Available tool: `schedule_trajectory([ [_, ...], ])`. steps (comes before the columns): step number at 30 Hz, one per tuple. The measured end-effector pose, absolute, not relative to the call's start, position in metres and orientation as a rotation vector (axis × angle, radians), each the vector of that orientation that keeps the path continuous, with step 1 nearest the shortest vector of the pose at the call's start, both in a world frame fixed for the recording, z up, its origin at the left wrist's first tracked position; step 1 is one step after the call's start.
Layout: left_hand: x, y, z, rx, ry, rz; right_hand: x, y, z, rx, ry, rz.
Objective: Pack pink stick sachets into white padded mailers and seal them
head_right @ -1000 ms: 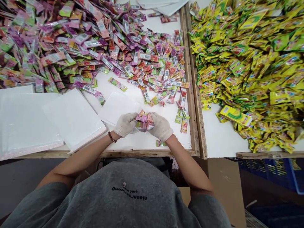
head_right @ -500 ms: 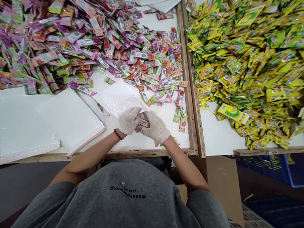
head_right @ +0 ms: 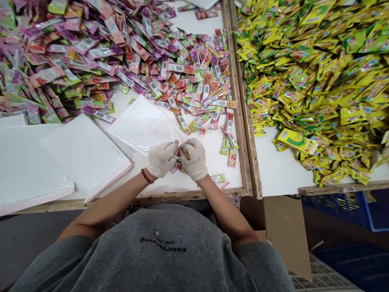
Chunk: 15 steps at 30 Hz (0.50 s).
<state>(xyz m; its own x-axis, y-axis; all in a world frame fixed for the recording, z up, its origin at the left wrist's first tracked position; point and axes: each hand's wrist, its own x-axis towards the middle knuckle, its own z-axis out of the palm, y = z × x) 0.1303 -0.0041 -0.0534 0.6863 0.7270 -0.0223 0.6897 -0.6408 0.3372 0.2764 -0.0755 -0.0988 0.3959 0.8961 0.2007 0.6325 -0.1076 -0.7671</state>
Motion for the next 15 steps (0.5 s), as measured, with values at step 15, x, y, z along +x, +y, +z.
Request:
schedule_trajectory([
  [15,0.133,0.015,-0.042,1.417,1.088,0.668,0.291,-0.062,-0.069,-1.763,-1.057,0.697],
])
